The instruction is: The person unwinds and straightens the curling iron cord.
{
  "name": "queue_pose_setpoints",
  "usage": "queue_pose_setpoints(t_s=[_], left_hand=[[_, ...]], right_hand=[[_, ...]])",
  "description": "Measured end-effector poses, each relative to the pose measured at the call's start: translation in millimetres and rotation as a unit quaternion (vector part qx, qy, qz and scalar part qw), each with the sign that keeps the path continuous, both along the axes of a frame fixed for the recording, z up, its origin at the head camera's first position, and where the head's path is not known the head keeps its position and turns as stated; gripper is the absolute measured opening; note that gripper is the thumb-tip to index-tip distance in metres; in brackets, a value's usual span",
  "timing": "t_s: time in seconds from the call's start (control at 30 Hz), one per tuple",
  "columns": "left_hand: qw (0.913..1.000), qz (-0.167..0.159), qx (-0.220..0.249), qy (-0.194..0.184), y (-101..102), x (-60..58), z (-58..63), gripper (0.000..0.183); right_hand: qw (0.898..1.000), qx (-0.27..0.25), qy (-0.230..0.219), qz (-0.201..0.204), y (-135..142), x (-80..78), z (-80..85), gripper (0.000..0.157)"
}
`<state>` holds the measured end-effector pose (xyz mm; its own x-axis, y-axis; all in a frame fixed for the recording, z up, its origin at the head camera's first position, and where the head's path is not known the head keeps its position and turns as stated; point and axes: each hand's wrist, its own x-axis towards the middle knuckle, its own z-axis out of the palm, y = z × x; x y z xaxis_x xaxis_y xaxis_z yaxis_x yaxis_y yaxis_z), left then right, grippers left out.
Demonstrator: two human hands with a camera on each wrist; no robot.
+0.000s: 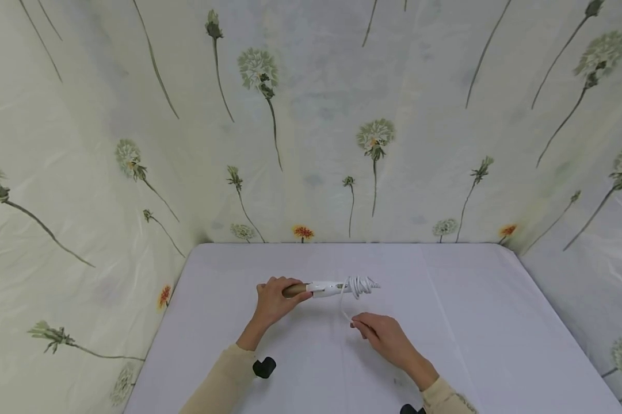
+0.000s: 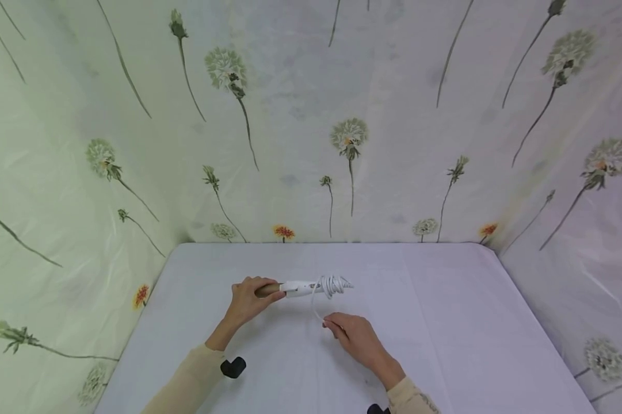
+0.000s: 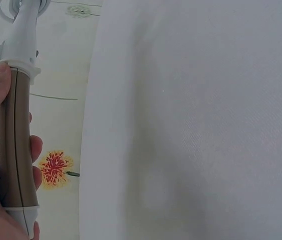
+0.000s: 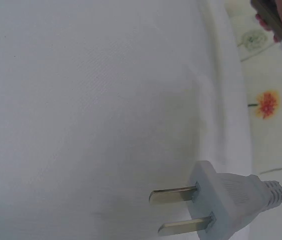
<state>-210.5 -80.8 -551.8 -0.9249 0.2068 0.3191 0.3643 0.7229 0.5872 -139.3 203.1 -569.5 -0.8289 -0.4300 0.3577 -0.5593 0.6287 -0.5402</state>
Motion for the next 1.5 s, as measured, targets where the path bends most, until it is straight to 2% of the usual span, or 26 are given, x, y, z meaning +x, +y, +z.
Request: queue_pose_setpoints(t_s=[0.2, 0.47, 0.63, 0.87, 1.23, 1.4, 1.5], left_hand=[[1.0000, -0.001, -0.006, 0.001, -1, -1.7, -2.1, 0.038], [0.9994, 0.005, -0.006, -0.034, -2, -0.7, -4.7, 0.040], [0.9995, 0.005, -0.015, -0.026, -4, -1.1, -7.7, 0.041], [0.9994, 0.001, -0.031, -0.016, -5, 0.0, -8.7, 0.042], [0.9985, -0.017, -0.052, -0.004, -5, 4.1, -2.9, 0.043], [0.9980, -0.023, -0.058, 0.001, -4, 3.7, -2.9, 0.041], [0.9978, -0.024, -0.062, -0.005, -4, 4.1, -3.8, 0.039]], right_hand=[[0.999, -0.011, 0.050, 0.010, -3, -3.2, 10.1, 0.012], [0.993, -0.025, 0.111, 0.031, -6, -8.8, 23.1, 0.015], [0.991, -0.023, 0.126, 0.039, -5, -12.9, 28.2, 0.012], [0.986, -0.041, 0.155, 0.052, -7, -21.6, 38.5, 0.020], [0.984, -0.062, 0.164, 0.008, -3, -36.7, 46.7, 0.008], [0.981, -0.067, 0.181, 0.005, -4, -42.8, 52.7, 0.001], [0.981, -0.064, 0.184, 0.007, -6, -45.9, 54.6, 0.010]])
